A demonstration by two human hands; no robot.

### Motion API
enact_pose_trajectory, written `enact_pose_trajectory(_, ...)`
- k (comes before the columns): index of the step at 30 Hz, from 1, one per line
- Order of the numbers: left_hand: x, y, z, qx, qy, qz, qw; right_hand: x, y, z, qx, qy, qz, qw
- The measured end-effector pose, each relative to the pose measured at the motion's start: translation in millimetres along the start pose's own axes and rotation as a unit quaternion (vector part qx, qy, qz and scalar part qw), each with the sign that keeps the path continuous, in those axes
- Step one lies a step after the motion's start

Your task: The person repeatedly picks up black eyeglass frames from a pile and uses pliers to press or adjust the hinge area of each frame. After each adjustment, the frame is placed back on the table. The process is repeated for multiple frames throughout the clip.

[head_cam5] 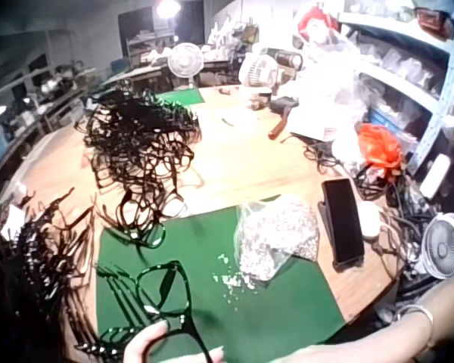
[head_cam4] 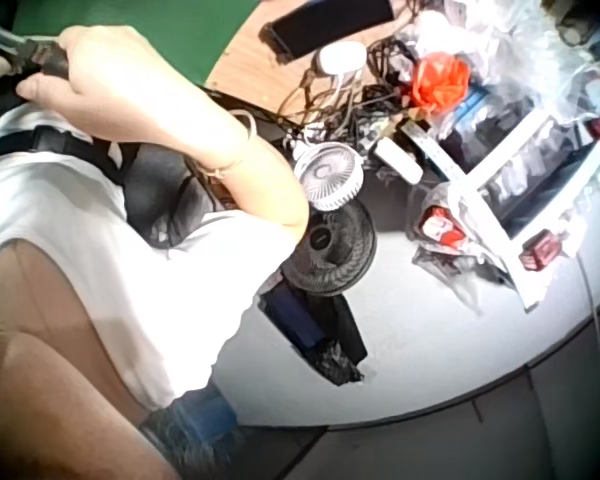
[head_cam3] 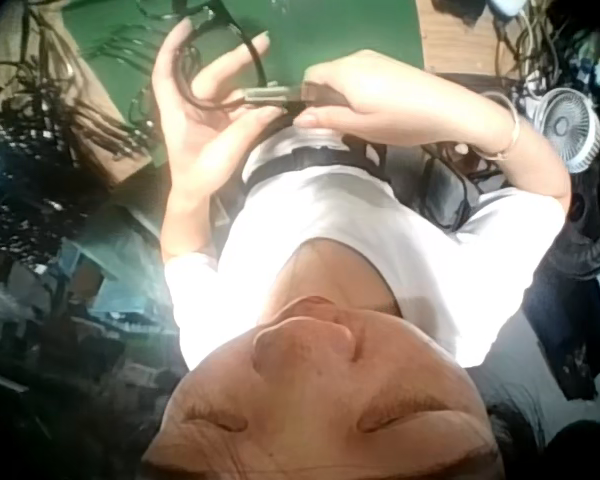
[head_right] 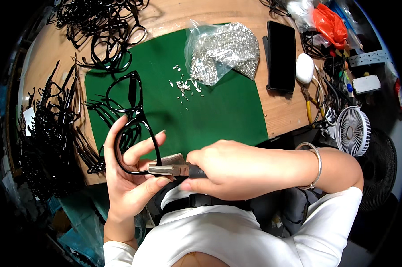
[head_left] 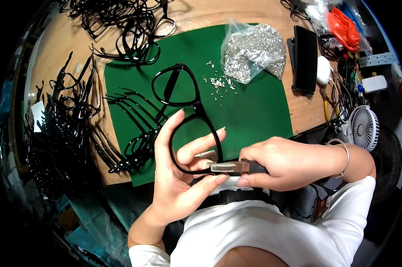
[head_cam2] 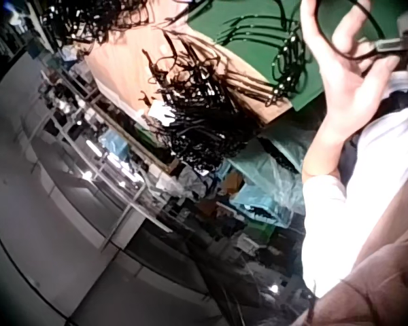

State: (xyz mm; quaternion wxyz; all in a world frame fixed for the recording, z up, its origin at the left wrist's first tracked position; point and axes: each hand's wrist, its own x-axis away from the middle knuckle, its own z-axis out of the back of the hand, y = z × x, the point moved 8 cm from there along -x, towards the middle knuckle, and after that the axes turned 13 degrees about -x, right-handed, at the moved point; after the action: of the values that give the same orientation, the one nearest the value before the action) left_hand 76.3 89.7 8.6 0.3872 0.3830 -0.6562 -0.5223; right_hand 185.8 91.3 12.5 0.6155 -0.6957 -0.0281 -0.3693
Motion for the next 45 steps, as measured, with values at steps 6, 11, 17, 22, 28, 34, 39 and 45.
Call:
enact_pose_trajectory(6,0,-4,-3,-0.021,0.011,-0.006,1.000,0,12,1,0.081,0.063,-0.001,0.995)
enact_pose_trajectory(11,-4,-5,1,-0.008,0.029,0.015,0.999,4,15,11,-0.033,0.006,0.015,0.999)
enact_pose_trajectory(17,-3,-3,0,0.009,-0.007,-0.053,0.999,-18,62,43,0.069,0.260,0.061,0.961)
enact_pose_trajectory(22,48,17,17,0.227,0.141,-0.066,0.961,-29,49,59,0.139,0.322,0.139,0.926)
enact_pose_trajectory(28,42,7,4,0.135,0.069,-0.043,0.987,-59,50,68,0.270,0.375,0.127,0.878)
enact_pose_trajectory(34,38,-8,-1,0.186,0.008,0.062,0.980,-67,50,62,0.332,0.353,0.114,0.867)
enact_pose_trajectory(39,32,-23,-11,-0.016,-0.001,0.082,0.997,-47,39,61,0.190,0.355,0.148,0.903)
enact_pose_trajectory(45,16,-27,-29,-0.021,0.080,0.052,0.995,-2,18,29,-0.238,0.308,0.179,0.904)
